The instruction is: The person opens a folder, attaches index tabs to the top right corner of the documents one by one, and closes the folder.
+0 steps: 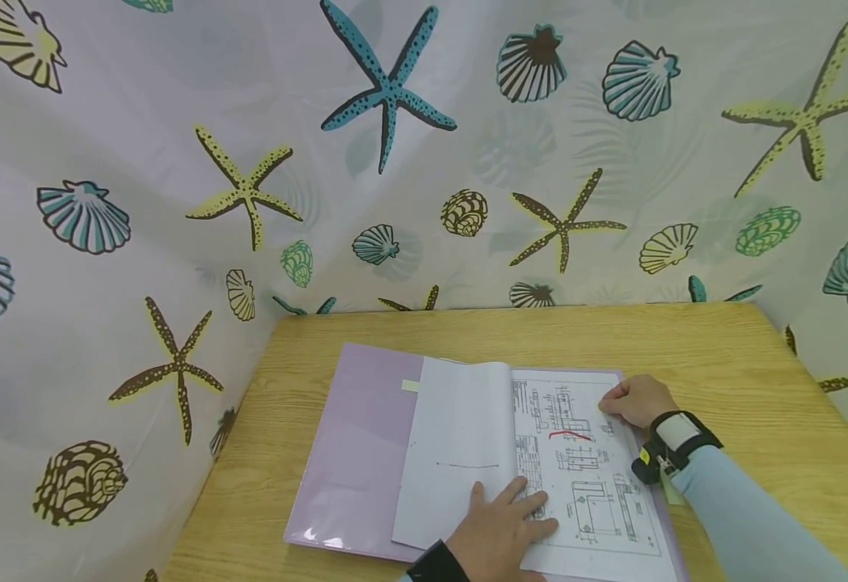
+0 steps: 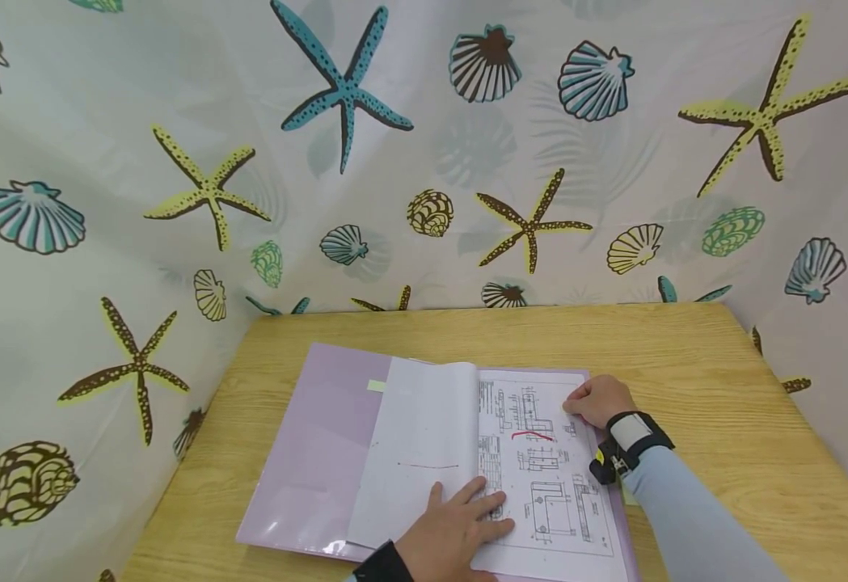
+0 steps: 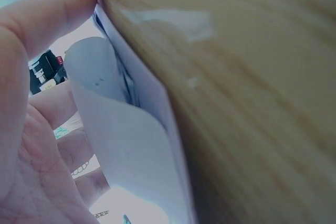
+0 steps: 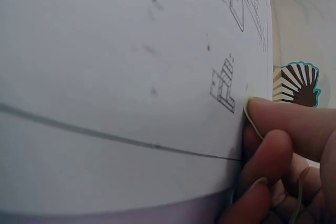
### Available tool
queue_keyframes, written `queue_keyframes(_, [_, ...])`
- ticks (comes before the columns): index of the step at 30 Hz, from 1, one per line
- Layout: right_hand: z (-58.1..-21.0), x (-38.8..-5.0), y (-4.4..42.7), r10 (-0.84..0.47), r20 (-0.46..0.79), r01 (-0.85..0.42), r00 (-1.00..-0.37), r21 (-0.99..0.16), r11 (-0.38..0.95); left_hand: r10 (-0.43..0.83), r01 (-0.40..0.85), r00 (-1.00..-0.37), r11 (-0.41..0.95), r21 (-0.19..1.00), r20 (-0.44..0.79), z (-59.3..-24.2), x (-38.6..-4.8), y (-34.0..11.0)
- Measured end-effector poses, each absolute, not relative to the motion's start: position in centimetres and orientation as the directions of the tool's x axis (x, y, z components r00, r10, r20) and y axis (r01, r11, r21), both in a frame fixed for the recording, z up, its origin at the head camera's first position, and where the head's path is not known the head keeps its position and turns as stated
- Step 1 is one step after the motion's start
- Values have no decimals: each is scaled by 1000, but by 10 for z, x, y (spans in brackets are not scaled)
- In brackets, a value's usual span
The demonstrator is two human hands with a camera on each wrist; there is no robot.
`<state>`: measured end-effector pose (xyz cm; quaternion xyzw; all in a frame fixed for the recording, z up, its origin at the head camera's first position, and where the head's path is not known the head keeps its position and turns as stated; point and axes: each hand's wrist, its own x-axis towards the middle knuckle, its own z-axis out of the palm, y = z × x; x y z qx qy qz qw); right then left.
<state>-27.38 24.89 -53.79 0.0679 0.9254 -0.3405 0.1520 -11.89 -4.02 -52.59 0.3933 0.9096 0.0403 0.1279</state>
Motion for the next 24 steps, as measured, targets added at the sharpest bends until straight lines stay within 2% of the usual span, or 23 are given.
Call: queue_keyframes(24, [-535,-275,246,2,-297,181,-955,-577,797,723,701,-659,690,178,-208,-525,-118,-40])
